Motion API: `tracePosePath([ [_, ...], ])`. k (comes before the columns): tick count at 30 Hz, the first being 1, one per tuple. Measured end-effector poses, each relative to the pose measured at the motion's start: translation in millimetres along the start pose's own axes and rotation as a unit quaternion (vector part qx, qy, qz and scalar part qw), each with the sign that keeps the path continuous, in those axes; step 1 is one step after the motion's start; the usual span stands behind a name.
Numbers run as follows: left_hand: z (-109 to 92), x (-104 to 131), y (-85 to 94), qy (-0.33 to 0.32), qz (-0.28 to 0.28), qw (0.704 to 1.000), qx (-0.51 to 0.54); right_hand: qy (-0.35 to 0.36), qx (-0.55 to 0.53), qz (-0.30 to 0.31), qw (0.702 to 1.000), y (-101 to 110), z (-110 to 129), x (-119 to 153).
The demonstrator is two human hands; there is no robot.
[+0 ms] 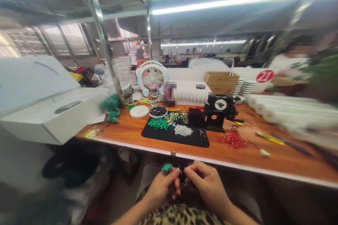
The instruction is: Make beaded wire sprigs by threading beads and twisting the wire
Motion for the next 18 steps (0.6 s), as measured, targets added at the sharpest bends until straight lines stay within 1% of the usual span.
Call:
tracePosePath([
  [4, 1.8, -1.7, 4.1, -0.003, 0.024, 1.000, -0.014, 0.065, 0.039, -0.038, 0.996, -1.8, 1.1, 0.3],
  [10, 0.8, -1.1, 5.1, -0.011, 0.032, 0.999, -0.006, 0.179, 0.079, -0.080, 0.977, -2.8, 3.4, -0.2],
  [12, 0.4, -0.8, 4.0, -0.011, 0.028, 1.000, 0.005, 0.196, 0.089, -0.088, 0.973, -2.8, 3.0, -0.1],
  [18, -0.6, -0.7, 1.2, -0.010, 0.026, 1.000, 0.006, 0.192, 0.098, -0.096, 0.972, -2.9, 1.0, -1.3],
])
Point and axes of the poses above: each hand's wrist, its own x-axis away from the middle knuckle, its own y-axis out of the back of the hand, z = x × y, the point moved 1 cm from there along -x, towards the middle knuckle, and after that the axes turned 9 degrees about -y, right-handed, at the moved point
